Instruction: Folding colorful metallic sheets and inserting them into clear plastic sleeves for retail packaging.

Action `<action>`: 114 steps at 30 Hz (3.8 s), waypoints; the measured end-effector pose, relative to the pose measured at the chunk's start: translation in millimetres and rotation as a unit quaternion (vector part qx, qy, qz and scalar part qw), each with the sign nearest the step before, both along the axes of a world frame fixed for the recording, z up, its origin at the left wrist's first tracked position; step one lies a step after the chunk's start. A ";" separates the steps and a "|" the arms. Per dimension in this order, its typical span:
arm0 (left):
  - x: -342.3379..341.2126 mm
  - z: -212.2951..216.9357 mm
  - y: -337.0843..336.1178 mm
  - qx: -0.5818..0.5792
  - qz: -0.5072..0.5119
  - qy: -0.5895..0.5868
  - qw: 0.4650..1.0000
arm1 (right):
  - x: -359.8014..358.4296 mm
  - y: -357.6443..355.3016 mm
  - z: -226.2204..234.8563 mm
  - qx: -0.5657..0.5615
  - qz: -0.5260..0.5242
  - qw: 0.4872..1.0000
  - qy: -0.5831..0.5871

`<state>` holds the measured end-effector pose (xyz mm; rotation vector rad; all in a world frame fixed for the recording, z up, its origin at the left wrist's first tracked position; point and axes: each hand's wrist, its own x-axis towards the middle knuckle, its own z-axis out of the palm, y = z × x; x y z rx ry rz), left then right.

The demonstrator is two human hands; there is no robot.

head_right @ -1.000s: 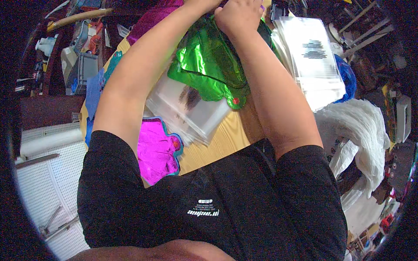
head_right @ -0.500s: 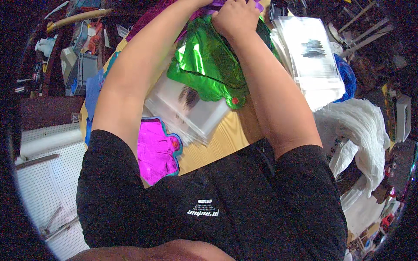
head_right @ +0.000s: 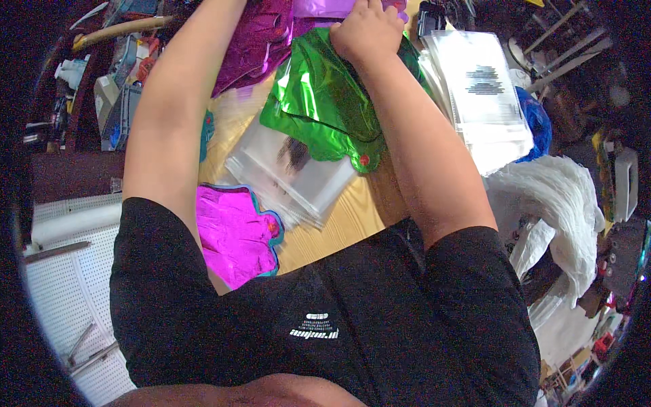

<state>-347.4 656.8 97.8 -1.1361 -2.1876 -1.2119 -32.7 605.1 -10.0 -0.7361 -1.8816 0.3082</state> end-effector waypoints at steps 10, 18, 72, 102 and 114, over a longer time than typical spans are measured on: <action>-47.8 68.2 -77.2 0.029 0.010 0.046 0.998 | -13.7 6.3 10.6 -0.105 -0.123 0.926 -0.342; 116.3 99.2 -242.8 0.035 -0.031 0.121 0.992 | -6.4 14.8 2.1 0.003 -0.179 0.949 -0.258; 303.6 -30.4 -601.8 -0.247 -0.056 0.006 0.967 | 66.0 -306.5 26.2 -0.037 0.294 0.949 -0.107; 222.4 -66.0 -256.2 -0.137 -0.387 0.220 0.885 | 172.8 -172.2 22.3 -0.029 0.082 0.985 -0.148; 210.4 -53.2 -242.4 0.017 -0.272 -0.203 0.940 | 149.0 -137.2 -3.3 0.080 0.093 0.973 -0.198</action>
